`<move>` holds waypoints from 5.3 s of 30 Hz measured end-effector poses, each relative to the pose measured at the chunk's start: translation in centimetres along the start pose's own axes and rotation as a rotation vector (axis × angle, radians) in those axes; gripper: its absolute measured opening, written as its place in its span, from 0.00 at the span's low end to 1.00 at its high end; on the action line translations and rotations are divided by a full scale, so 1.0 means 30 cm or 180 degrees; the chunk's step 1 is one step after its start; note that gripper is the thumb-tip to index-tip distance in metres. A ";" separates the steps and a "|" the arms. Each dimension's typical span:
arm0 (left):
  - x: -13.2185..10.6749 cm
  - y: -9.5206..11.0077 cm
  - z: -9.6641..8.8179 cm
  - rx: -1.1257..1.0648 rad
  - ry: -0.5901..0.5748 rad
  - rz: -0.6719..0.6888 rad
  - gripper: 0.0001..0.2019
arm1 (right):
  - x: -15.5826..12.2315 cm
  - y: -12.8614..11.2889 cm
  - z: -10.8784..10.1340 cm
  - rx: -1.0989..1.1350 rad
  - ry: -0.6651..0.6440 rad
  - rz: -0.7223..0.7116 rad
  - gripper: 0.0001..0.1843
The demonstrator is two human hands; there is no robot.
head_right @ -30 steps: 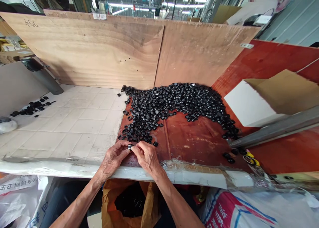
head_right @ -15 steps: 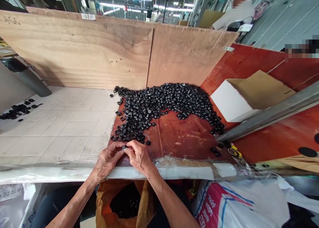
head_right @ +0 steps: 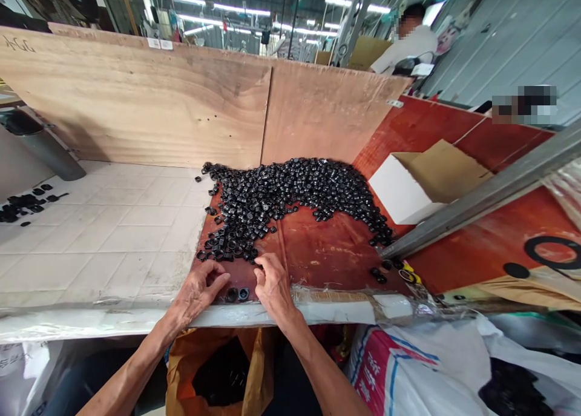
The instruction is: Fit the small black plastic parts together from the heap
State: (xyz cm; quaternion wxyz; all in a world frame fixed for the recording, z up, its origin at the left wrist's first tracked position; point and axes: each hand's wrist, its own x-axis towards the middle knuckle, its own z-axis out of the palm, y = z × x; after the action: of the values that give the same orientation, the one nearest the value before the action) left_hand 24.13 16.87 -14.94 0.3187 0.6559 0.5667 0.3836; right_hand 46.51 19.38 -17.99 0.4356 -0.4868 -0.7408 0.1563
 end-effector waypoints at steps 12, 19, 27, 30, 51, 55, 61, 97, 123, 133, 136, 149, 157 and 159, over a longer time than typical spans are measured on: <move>0.095 -0.037 0.063 0.1190 0.0367 0.0352 0.09 | 0.040 -0.031 0.045 0.0189 -0.0686 -0.0240 0.06; 0.074 -0.040 0.055 0.1035 0.0399 0.0368 0.09 | 0.063 0.009 0.078 0.0483 -0.0325 0.0051 0.04; 0.085 -0.028 0.071 0.1036 0.0131 0.0545 0.11 | 0.074 0.006 0.062 0.0605 -0.0557 -0.0142 0.05; 0.086 -0.024 0.059 0.0684 0.0117 0.0512 0.08 | 0.080 -0.013 0.044 0.0717 -0.0750 -0.0163 0.11; 0.093 -0.005 0.025 -0.1897 -0.0347 -0.0471 0.12 | 0.084 -0.047 0.030 0.1593 -0.0436 0.0043 0.08; 0.096 -0.005 0.027 -0.1722 -0.0313 -0.0300 0.11 | 0.083 -0.043 0.039 0.1471 -0.0380 0.0050 0.06; 0.092 0.000 0.019 -0.1422 -0.0276 -0.0082 0.09 | 0.073 -0.034 0.053 0.1471 -0.0346 0.0129 0.10; 0.074 -0.048 0.056 -0.1333 -0.0229 -0.0025 0.10 | 0.069 -0.061 0.030 0.0729 -0.0428 0.0020 0.24; 0.072 -0.068 0.057 -0.1443 -0.0280 -0.0095 0.12 | 0.082 -0.090 -0.003 0.0875 -0.0477 0.0209 0.13; 0.070 -0.046 0.055 -0.1816 -0.0508 -0.0303 0.14 | 0.078 -0.087 -0.003 0.1017 -0.0515 0.0048 0.07; 0.068 -0.044 0.052 -0.1710 -0.0508 -0.0258 0.13 | 0.073 -0.082 0.004 0.1057 -0.0607 -0.0058 0.07; 0.038 0.029 0.009 0.0055 -0.0588 0.1048 0.09 | 0.061 -0.062 0.018 0.0778 -0.0973 0.0107 0.06; 0.051 0.014 0.022 0.0801 0.0186 -0.0190 0.22 | 0.076 -0.025 0.048 0.0179 0.0122 -0.0079 0.08; 0.068 -0.006 0.037 0.0850 0.0486 -0.0190 0.16 | 0.077 -0.019 0.066 0.0015 -0.0149 -0.0280 0.18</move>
State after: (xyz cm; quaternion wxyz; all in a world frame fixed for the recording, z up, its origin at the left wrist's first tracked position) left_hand 25.13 18.94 -15.37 0.1959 0.6442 0.6545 0.3439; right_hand 44.26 21.47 -17.60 0.4258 -0.4490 -0.7711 0.1501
